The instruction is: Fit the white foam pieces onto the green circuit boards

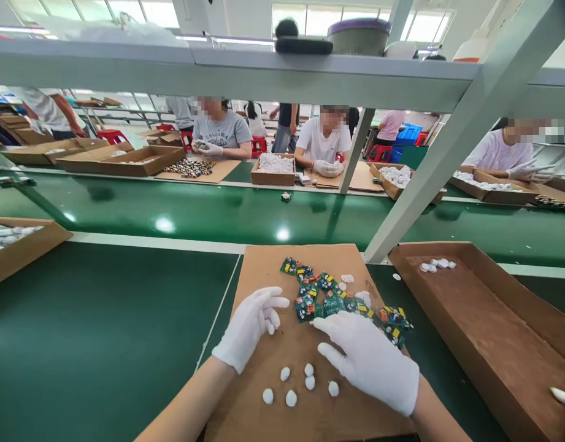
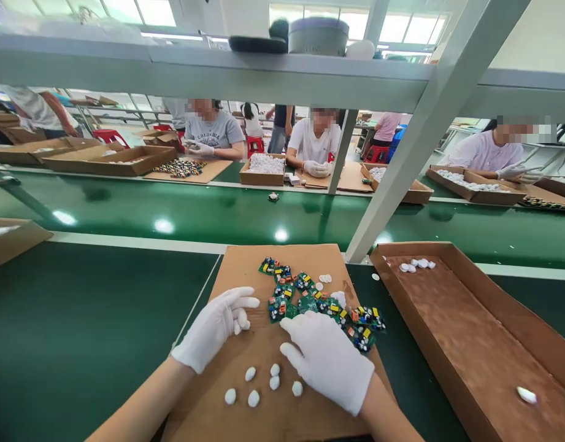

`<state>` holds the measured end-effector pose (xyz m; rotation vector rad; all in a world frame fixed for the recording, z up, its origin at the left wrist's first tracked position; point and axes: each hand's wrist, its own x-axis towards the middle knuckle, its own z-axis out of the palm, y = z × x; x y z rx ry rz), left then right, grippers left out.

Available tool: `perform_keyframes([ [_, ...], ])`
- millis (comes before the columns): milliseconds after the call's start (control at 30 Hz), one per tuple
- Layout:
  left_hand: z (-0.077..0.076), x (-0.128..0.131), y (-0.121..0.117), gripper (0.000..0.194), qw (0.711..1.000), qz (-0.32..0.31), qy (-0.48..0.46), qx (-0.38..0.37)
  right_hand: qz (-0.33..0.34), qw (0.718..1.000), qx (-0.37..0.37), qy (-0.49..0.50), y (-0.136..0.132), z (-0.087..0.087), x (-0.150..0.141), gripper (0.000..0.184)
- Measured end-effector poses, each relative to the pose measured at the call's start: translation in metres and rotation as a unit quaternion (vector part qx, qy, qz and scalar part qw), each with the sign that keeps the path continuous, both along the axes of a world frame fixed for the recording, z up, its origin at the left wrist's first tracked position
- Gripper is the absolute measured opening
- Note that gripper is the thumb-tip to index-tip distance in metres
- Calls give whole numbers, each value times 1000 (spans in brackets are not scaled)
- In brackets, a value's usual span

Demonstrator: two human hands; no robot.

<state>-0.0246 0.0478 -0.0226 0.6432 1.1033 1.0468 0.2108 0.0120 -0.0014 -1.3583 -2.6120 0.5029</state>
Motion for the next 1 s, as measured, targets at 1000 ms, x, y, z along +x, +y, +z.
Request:
perform_keyframes([
  [1000,-26,7,-12,51,854,-130,413,288,121,983,-93,-105,-4,-9,-25,5],
])
